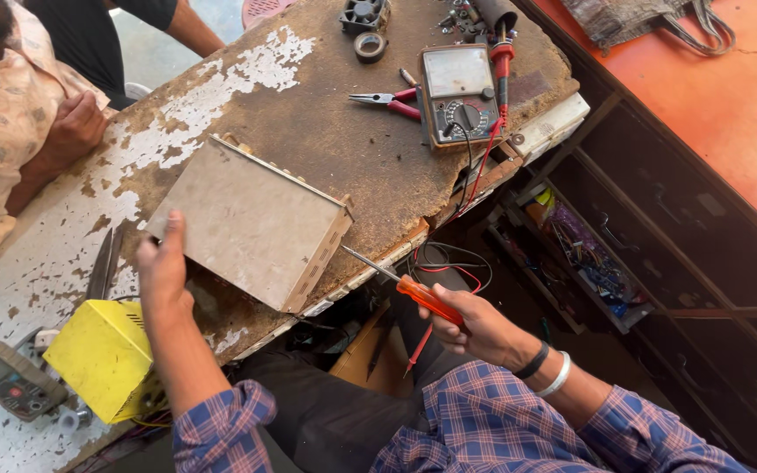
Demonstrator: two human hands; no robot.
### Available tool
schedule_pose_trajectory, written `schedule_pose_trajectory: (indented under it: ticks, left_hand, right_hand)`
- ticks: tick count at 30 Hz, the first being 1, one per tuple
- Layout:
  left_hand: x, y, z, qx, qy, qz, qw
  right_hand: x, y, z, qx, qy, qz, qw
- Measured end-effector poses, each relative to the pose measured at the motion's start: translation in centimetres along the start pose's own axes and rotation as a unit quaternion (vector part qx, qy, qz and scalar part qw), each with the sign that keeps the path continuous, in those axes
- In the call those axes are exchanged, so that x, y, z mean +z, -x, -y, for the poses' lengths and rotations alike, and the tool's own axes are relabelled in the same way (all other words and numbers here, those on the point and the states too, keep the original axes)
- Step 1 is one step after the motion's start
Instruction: The person uses a screwdriver to remove screws from a metal box, opens it, and manipulates internal components. They then handle a power plug, unscrew it, and connect multimeter probes to test the wiring.
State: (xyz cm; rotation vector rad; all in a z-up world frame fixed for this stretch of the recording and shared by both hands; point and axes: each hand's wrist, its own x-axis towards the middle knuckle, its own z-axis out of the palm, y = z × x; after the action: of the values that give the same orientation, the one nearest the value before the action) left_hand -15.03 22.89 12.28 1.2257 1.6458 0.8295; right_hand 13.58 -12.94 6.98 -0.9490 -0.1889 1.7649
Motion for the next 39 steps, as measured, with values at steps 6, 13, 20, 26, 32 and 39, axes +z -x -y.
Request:
schedule_pose_trajectory:
  ticks: [6, 13, 20, 26, 32, 39]
  left_hand:
    - [-0.2, -0.5, -0.2, -0.015, 0.228, 0.102, 0.968]
    - [-1.3, 4.7, -5.4, 0.179, 0.363, 0.114, 0.907]
    - [-3.3, 12.8, -8.9, 0.328, 0.262, 0.219, 0.881]
    - [-5.2, 15.9, -9.5, 0.409, 0.058, 0.201, 0.888]
    - [-5.3, 17.4, -11.7, 0.476, -0.182, 0.099, 0.855]
    - [-5.3, 18.1, -13.6, 0.464, -0.254, 0.106, 0.842]
  right_hand:
    - [-0.7, -0.2, -1.0, -0.017, 0.004, -0.038, 0.999]
    - [-2.2, 0.3, 0.7, -0.157, 0.089, 0.008, 0.984]
    - [-0.9, 0.8, 3.7, -0.332, 0.381, -0.186, 0.843]
    - [3.5, -1.4, 5.9, -0.415, 0.593, -0.249, 0.644]
    - [7.2, -5.8, 7.1, -0.416, 0.674, -0.241, 0.561]
    - [4.8, -9.0, 11.9, -0.51, 0.689, -0.198, 0.476]
